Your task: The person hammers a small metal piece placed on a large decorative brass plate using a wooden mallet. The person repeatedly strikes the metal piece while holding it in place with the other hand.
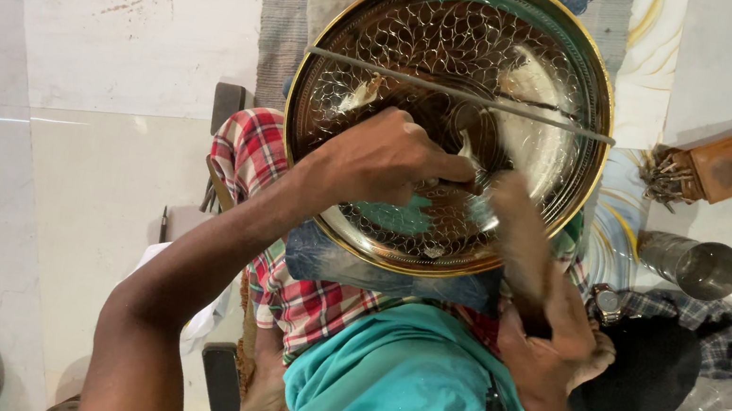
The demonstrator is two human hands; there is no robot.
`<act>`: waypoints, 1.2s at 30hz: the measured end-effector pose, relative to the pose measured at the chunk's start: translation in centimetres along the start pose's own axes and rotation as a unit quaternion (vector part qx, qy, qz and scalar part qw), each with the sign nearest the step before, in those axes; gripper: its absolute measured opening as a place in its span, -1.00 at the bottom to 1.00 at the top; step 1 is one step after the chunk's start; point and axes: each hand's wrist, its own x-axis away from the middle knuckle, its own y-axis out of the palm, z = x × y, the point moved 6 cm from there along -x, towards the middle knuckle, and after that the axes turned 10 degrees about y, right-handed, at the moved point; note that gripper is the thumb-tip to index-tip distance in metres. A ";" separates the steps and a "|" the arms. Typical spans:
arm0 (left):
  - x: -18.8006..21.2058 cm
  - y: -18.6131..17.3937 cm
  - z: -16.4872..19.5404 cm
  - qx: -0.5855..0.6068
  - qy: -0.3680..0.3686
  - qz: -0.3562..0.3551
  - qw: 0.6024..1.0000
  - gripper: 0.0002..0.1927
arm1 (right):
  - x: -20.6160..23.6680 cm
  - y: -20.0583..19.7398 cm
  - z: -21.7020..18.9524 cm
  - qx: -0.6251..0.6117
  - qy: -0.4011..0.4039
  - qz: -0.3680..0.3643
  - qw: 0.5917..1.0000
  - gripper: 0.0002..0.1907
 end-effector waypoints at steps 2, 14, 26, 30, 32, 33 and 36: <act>0.2 -0.4 0.4 0.010 0.014 0.049 0.999 -0.48 | -0.1 -0.5 1.0 -0.014 0.065 0.039 0.997 -0.30; 2.1 -1.1 1.6 -0.003 -0.023 0.161 0.987 -0.47 | -3.2 -1.5 -0.7 -0.129 0.121 -0.020 0.984 -0.35; 5.2 1.9 3.5 -0.050 -0.208 0.398 0.892 -0.50 | -13.6 -2.9 -6.9 0.002 -0.099 -0.202 0.974 -0.21; 5.8 3.7 4.0 -0.022 -0.315 0.467 0.826 -0.57 | -15.7 -1.9 -9.4 0.295 -0.227 -0.258 0.892 -0.07; 5.7 4.0 4.7 -0.016 -0.308 0.530 0.790 -0.55 | -16.4 -1.6 -11.2 0.216 -0.241 -0.263 0.909 -0.08; 5.7 4.2 5.2 -0.011 -0.308 0.561 0.768 -0.54 | -16.6 -1.5 -11.9 0.175 -0.248 -0.269 0.914 -0.08; 5.4 4.4 6.0 -0.023 -0.304 0.595 0.744 -0.56 | -16.2 -0.8 -14.0 0.235 -0.361 -0.225 0.874 -0.15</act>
